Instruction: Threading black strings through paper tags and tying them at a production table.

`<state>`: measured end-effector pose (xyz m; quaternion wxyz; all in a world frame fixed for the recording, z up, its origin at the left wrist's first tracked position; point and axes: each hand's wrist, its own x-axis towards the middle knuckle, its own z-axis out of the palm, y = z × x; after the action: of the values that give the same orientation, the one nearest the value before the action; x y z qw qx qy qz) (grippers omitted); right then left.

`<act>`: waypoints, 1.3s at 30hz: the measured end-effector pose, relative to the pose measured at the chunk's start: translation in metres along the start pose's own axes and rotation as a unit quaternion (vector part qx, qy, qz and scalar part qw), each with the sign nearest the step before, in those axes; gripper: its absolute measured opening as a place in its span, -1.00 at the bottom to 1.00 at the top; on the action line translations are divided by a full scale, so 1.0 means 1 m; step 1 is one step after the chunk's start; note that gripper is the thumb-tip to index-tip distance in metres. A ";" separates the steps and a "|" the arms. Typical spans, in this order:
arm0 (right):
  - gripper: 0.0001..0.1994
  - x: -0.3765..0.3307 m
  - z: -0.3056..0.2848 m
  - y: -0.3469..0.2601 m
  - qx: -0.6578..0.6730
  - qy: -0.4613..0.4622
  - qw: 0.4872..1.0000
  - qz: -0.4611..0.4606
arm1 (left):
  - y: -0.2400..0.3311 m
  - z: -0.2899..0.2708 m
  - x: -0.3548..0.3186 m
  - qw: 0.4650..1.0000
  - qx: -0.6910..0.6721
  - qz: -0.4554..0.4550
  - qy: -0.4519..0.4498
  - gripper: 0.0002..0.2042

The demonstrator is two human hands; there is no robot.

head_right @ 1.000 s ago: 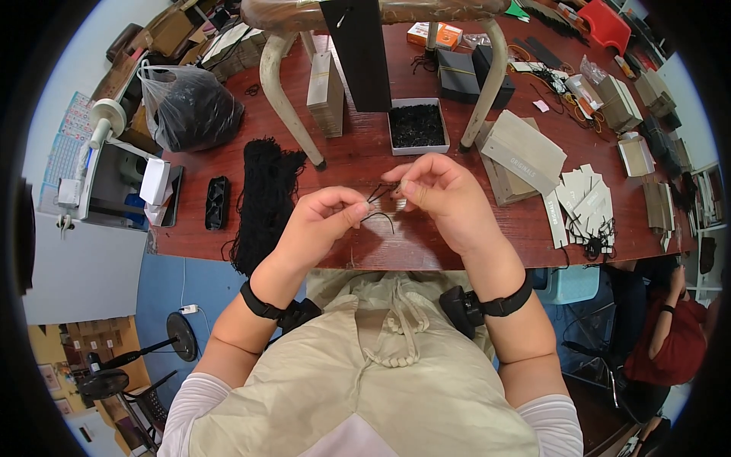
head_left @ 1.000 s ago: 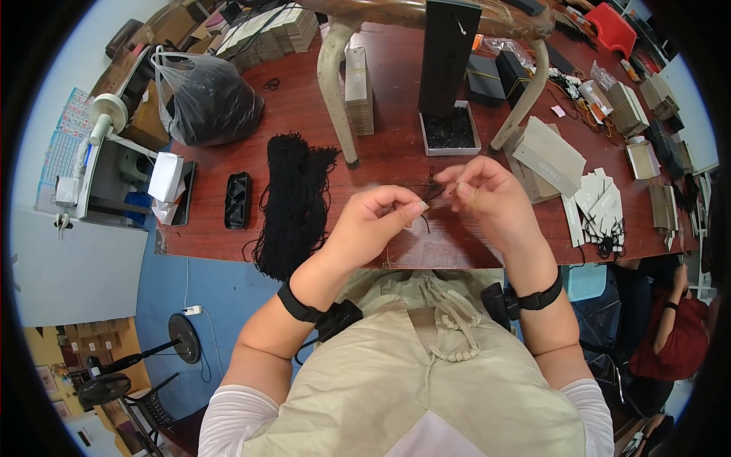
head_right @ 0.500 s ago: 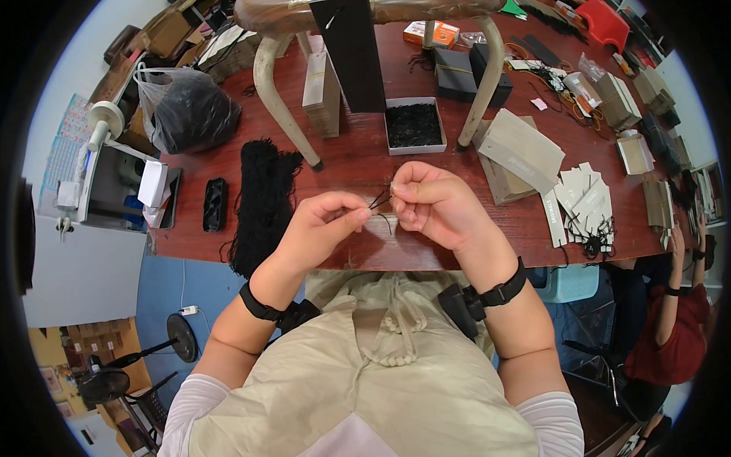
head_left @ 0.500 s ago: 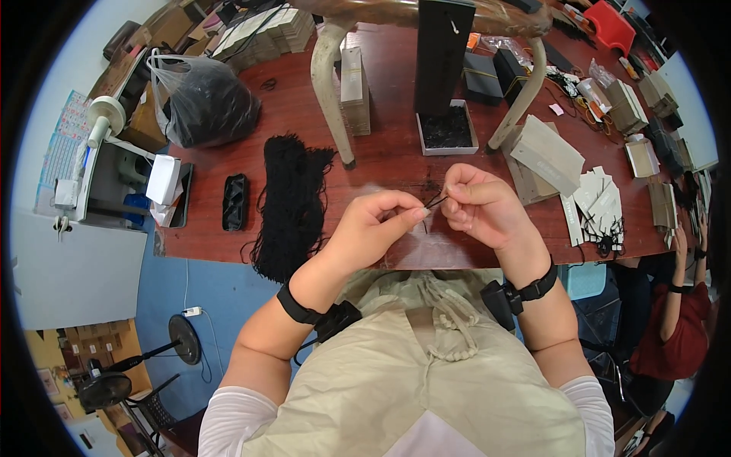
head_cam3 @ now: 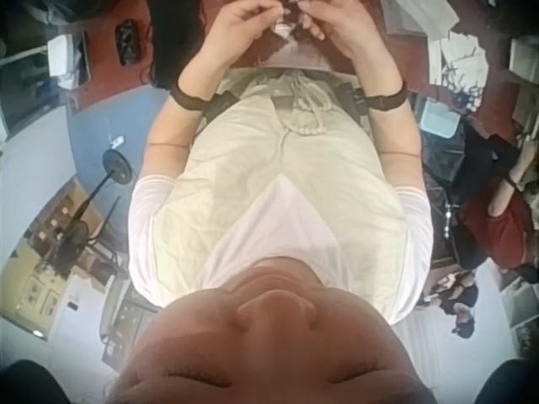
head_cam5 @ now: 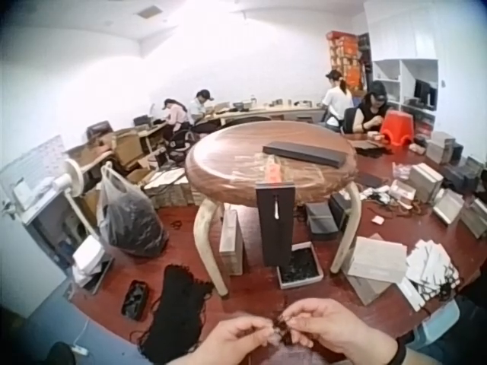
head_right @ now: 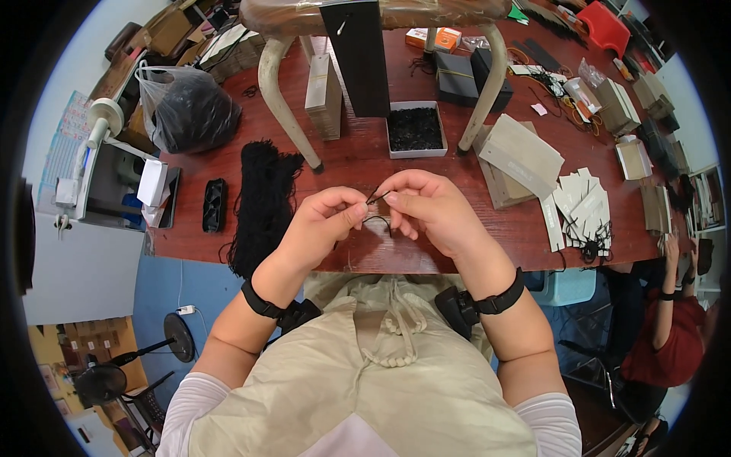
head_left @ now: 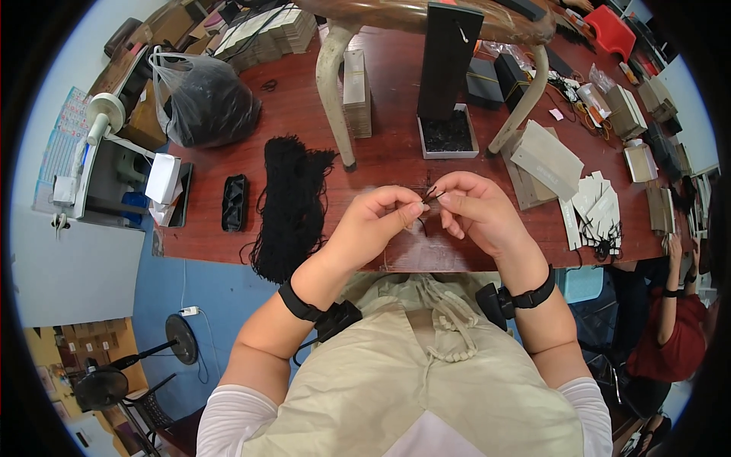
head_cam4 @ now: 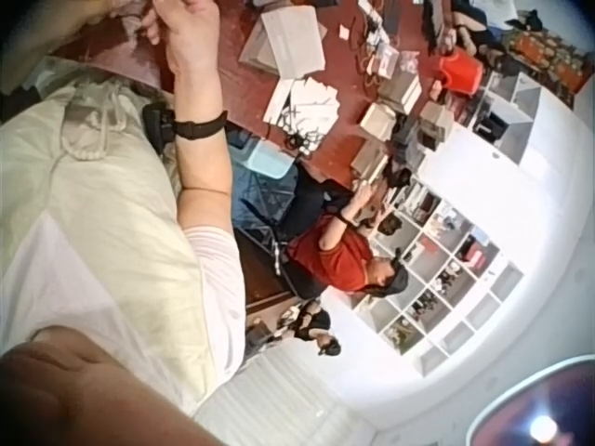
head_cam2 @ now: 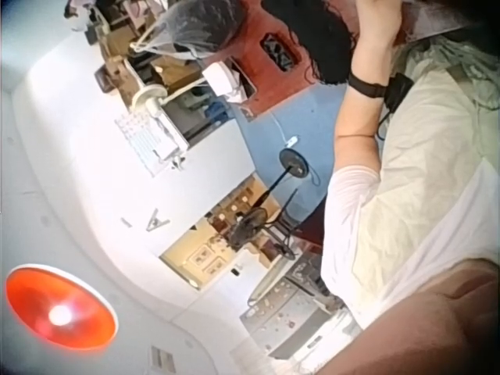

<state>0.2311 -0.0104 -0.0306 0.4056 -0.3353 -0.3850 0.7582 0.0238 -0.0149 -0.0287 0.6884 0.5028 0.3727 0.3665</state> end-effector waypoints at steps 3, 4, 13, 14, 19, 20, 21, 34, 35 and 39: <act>-0.75 -0.003 0.004 -0.005 -0.092 0.016 0.995 -0.024 | -0.001 -0.002 0.000 1.000 -0.024 0.010 -0.008 -0.88; -0.75 -0.004 0.006 -0.006 -0.092 0.016 0.995 -0.023 | -0.001 -0.002 -0.001 1.000 -0.025 0.009 -0.008 -0.88; -0.83 0.004 0.007 -0.002 -0.165 -0.016 0.982 -0.095 | -0.001 -0.002 -0.004 0.999 -0.016 -0.025 -0.042 -0.86; -0.85 0.007 0.005 0.007 -0.105 -0.044 0.985 -0.132 | 0.001 -0.004 -0.004 0.997 -0.018 -0.052 -0.052 -0.87; -0.92 0.004 -0.001 0.010 0.156 -0.168 0.969 -0.094 | 0.001 -0.003 -0.004 0.993 -0.026 -0.059 -0.096 -0.90; -0.92 0.002 -0.002 0.008 0.130 -0.132 0.981 -0.050 | -0.002 -0.007 -0.003 0.994 -0.008 -0.026 -0.104 -0.93; -0.92 0.001 -0.001 0.005 0.103 -0.095 0.990 -0.006 | -0.003 -0.012 -0.002 0.994 0.009 0.007 -0.112 -0.95; -0.90 0.001 0.013 0.006 -0.144 -0.004 0.989 0.018 | 0.009 0.001 0.012 0.876 0.364 0.307 0.081 -0.86; -0.90 0.002 0.012 0.007 -0.100 0.022 0.995 -0.007 | 0.009 0.003 0.011 0.882 0.347 0.264 0.180 -0.84; -0.92 0.003 0.007 0.009 -0.047 0.053 0.996 -0.046 | -0.005 -0.001 0.006 0.995 0.080 0.060 0.026 -0.86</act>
<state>0.2204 -0.0134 -0.0351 0.4436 -0.3752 -0.4135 0.7010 0.0264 -0.0109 -0.0349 0.6130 0.5676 0.3881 0.3892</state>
